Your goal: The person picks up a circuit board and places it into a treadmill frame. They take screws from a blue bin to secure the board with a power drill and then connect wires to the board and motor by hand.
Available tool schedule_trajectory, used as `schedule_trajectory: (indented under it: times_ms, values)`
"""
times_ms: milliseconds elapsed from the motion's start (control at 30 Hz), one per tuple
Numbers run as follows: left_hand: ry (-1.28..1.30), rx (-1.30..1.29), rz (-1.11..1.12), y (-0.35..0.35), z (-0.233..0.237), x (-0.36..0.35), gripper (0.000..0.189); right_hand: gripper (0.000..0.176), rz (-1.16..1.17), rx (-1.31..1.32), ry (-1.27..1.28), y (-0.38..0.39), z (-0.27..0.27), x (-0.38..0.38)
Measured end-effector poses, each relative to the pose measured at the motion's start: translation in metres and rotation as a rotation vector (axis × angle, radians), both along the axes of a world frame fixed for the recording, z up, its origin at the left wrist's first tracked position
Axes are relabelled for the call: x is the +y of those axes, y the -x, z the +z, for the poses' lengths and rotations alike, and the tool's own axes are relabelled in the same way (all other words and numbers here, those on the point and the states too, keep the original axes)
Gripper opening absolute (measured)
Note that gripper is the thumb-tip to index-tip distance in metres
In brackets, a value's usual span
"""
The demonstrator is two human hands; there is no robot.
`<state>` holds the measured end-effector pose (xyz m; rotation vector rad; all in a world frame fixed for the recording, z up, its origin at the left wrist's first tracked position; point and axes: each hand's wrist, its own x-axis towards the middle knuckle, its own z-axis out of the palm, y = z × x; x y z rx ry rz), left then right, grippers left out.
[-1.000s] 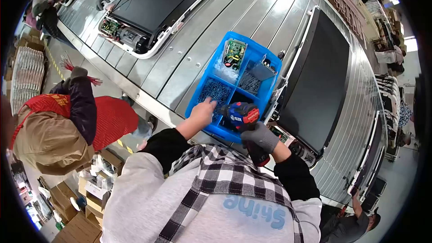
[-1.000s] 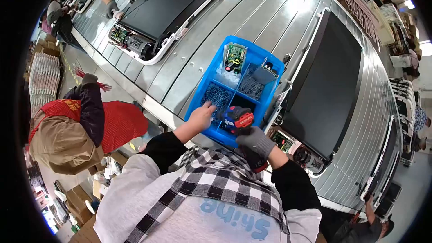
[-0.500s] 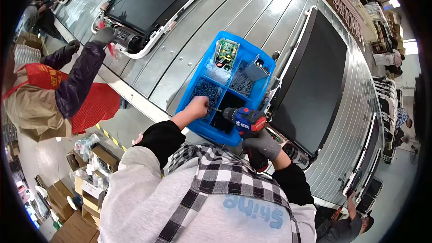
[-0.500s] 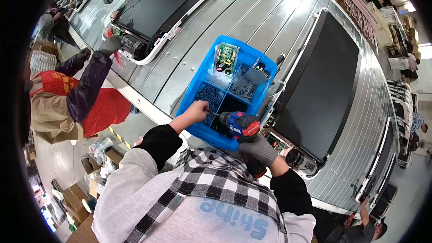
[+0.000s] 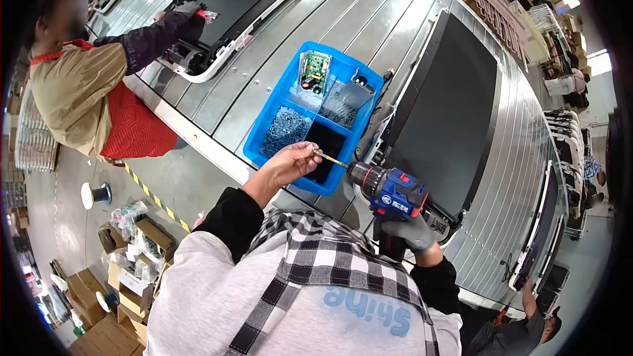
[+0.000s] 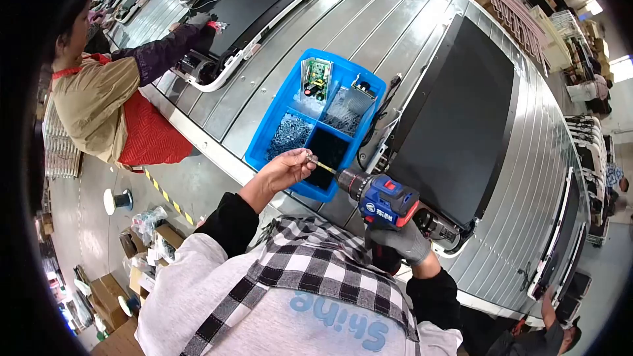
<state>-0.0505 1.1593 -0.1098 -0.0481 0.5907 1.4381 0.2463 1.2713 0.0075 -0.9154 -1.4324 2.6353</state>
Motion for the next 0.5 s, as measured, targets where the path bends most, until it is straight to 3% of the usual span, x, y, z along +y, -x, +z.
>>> schedule_trajectory:
  times_ms: [233,333,500]
  values:
    - [-0.085,0.019,-0.003,-0.028,0.018,-0.003,0.013,0.046,-0.06,0.025,-0.076,-0.038,0.004,-0.013]
    - [-0.106,0.137,-0.065,-0.038,0.028,-0.002,0.015,0.046,-0.053,0.031,-0.028,-0.05,0.011,-0.013]
    - [-0.092,0.361,-0.138,-0.049,0.046,0.007,0.016,0.05,-0.044,-0.022,-0.257,-0.072,0.009,-0.009]
